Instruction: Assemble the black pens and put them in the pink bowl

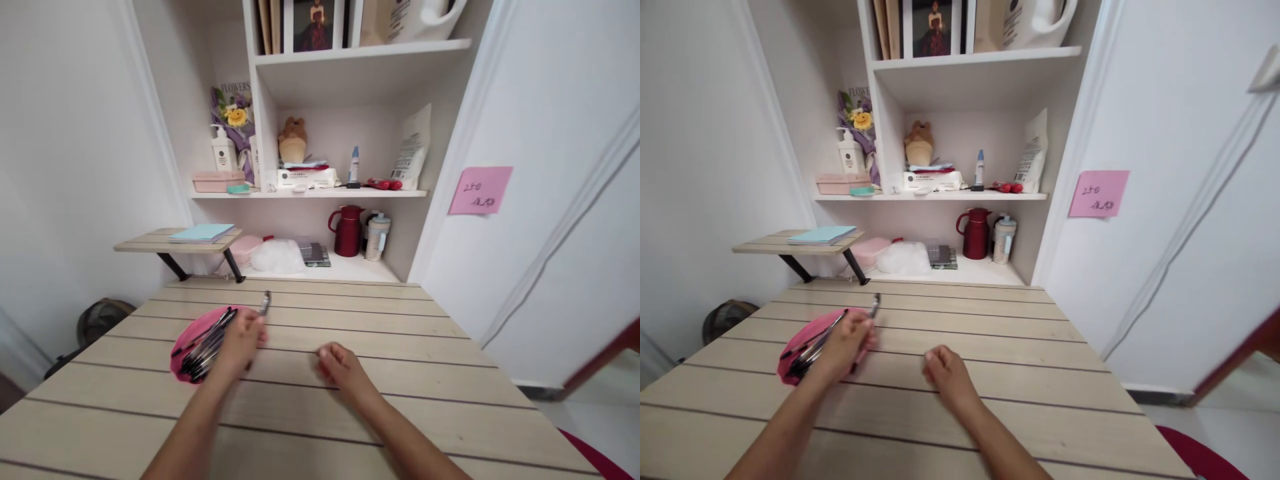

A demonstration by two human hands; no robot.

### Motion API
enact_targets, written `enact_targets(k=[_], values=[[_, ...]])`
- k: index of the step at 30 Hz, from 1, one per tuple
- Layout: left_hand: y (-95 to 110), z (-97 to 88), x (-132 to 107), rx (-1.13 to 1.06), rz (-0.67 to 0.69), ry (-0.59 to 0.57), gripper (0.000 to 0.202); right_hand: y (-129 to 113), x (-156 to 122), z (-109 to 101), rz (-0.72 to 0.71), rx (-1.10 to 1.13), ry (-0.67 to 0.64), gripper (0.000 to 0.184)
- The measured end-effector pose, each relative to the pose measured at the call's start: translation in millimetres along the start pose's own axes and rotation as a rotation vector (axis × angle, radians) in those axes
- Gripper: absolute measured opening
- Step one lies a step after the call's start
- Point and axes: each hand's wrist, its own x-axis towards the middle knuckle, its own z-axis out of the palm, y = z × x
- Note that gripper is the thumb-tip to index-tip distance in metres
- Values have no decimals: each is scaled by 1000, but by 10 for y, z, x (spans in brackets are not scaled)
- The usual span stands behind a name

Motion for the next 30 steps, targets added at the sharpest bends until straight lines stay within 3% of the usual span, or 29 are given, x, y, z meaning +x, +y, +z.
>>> enact_targets(k=[2,4,6,8,13,17,21,23,27,30], values=[[88,472,-158,-434,-141,-282,26,-98,134,-16,6,261,57,37],[94,916,-291,-675,-307,-460,33,-137,263,-29,34,480,94,42],[20,1228,-353,-804,-403,-499,37,-89,369,-26,96,583,138,40],[-96,1376,-353,-877,-469,-489,39,29,443,-1,163,591,166,38],[-269,1356,-352,-907,-495,-543,37,294,576,-15,156,664,192,35],[-237,1319,-444,-842,-469,-627,35,296,667,-356,45,876,367,29],[-212,1286,-430,-900,-495,-558,35,257,638,-636,52,875,370,32],[-214,1265,-383,-968,-510,-536,33,251,592,-592,93,780,291,30],[-220,1243,-317,-1014,-515,-531,28,242,493,-290,158,495,96,33],[-220,1247,-313,-987,-499,-529,28,226,445,-139,178,374,108,37]])
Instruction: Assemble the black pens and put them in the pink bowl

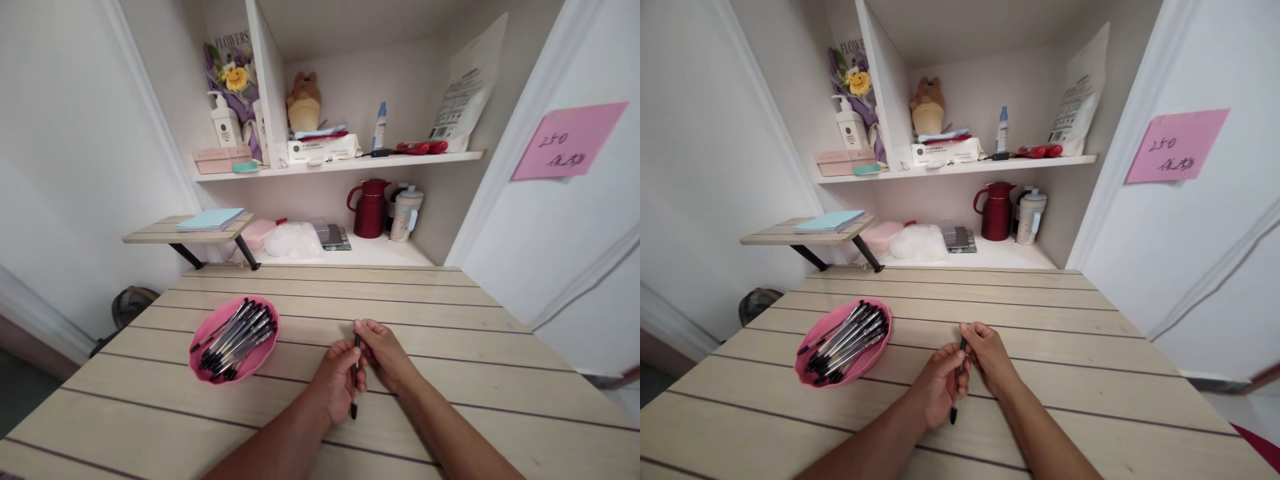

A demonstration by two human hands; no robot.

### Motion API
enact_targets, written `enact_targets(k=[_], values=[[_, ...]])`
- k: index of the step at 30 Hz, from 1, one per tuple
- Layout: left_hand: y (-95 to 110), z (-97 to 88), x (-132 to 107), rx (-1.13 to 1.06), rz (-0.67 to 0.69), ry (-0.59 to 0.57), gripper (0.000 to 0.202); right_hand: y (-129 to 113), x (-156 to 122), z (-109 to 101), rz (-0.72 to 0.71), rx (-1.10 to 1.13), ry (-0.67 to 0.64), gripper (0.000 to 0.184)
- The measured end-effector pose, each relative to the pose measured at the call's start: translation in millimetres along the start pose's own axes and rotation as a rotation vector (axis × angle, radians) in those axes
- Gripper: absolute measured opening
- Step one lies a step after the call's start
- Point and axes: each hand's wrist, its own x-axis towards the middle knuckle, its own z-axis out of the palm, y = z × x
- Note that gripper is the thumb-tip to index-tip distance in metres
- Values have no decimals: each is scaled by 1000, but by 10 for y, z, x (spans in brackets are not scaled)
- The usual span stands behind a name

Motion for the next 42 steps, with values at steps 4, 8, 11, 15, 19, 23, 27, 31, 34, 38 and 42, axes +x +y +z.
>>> enact_targets(k=[4,8,11,15,19,23,27,31,34,38,42], values=[[-2,-2,-2,21,-26,19,26,-7,-20,18,-58,18,69,37],[8,-24,6,8,-50,-3,24,-30,-21,-5,-11,109,35,35],[11,-39,14,-11,-51,-8,24,-38,-23,-12,36,108,-24,39],[10,-49,21,-10,-53,-7,24,-38,-19,-30,45,53,-11,38],[8,-57,28,-11,-55,-16,24,-55,-18,-42,46,28,-31,36],[7,-60,32,-21,-61,-25,23,-76,-29,-31,71,35,-62,38],[10,-55,27,-20,-62,-17,22,-95,-35,-38,48,21,-67,34],[12,-56,23,-25,-61,-24,22,-114,-39,-47,53,62,-87,33],[10,-61,25,-21,-57,-21,22,-122,-38,-45,60,26,-20,33],[18,-61,26,-28,-69,-29,22,-127,-30,-46,20,86,-43,30],[28,-54,22,-21,-67,-24,21,-97,-20,-40,33,100,-42,33]])
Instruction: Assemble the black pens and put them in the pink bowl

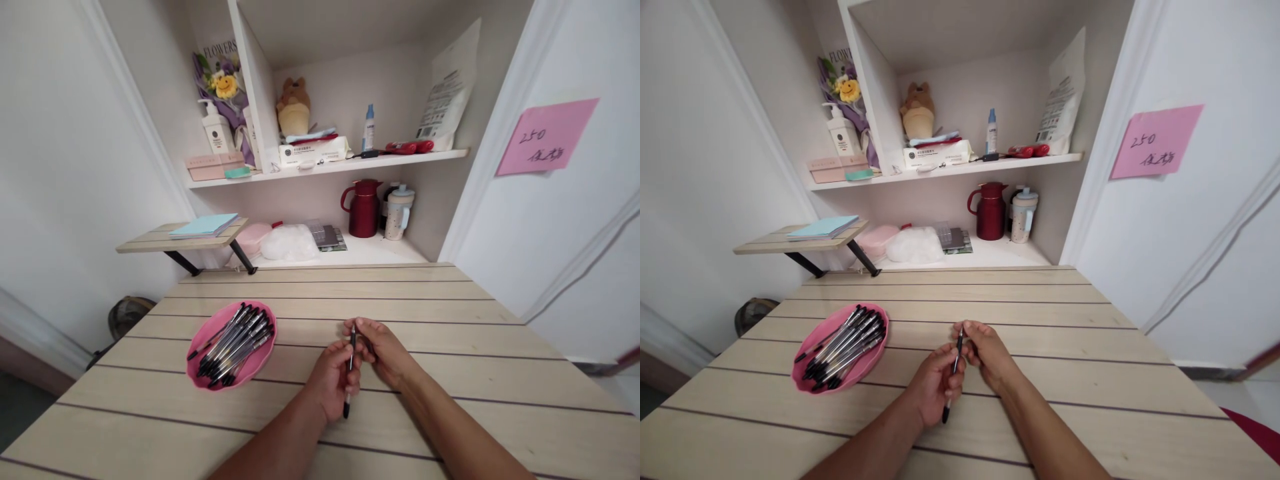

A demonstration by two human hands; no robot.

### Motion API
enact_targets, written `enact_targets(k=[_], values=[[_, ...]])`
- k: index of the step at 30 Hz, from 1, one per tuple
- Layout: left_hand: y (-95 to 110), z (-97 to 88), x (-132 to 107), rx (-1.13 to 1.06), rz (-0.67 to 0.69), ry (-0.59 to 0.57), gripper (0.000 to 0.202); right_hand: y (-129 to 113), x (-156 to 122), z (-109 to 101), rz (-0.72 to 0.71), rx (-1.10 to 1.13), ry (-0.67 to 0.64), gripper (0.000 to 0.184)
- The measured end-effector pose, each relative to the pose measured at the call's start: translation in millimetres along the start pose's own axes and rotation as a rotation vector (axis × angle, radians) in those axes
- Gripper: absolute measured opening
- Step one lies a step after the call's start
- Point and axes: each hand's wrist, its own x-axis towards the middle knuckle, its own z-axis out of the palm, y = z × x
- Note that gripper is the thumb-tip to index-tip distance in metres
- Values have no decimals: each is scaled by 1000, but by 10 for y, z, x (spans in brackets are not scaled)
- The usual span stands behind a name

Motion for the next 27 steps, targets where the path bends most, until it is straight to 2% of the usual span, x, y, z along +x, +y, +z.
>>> enact_targets(k=[4,8,12,15,18,23,27], values=[[-11,-8,1,13,-1,14,21,19,9,-5,10,-41,53,32],[-30,-13,-5,7,-22,-34,21,-25,38,-55,-62,159,24,28],[-41,-3,8,-101,23,22,22,-63,74,-107,-130,249,163,23],[-36,-25,55,-250,133,65,24,-63,59,-82,-101,92,195,22],[-18,-81,112,-289,198,90,25,-55,7,-23,-88,-194,113,18],[0,-149,162,-276,251,109,34,-30,-105,34,-242,-613,73,13],[7,-133,162,-267,250,100,37,-20,-194,47,-349,-827,79,11]])
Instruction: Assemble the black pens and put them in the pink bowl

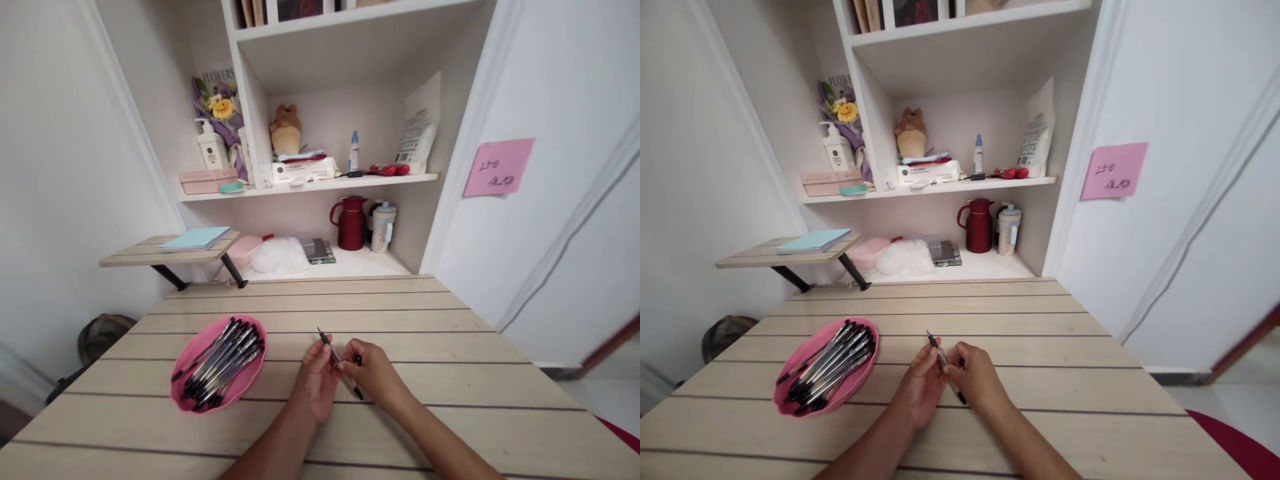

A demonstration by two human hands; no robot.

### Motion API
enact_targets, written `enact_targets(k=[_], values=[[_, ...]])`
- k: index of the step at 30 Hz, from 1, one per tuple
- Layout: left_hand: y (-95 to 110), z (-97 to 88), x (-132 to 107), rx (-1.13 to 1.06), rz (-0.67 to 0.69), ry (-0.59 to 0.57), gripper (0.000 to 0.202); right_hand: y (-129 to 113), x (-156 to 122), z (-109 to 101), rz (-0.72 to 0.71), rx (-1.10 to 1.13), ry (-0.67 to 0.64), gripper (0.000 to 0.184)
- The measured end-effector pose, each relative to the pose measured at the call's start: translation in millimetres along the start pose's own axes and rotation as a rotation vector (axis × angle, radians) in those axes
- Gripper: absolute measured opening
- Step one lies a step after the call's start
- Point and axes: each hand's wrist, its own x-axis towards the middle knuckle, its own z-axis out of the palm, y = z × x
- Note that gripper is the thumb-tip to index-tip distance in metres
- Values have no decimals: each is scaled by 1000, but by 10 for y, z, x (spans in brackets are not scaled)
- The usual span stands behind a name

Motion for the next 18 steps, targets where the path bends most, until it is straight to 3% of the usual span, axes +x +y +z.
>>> enact_targets(k=[4,8,13,18], values=[[21,45,-31,55,-39,-8,38,44,65,-217,-28,-130,59,9],[25,72,-70,109,-58,39,34,283,332,-808,102,-487,151,7],[1,85,-61,149,-49,16,30,737,677,-1620,279,-704,316,7],[-26,26,47,144,-95,2,35,1094,937,-1965,401,-833,380,9]])
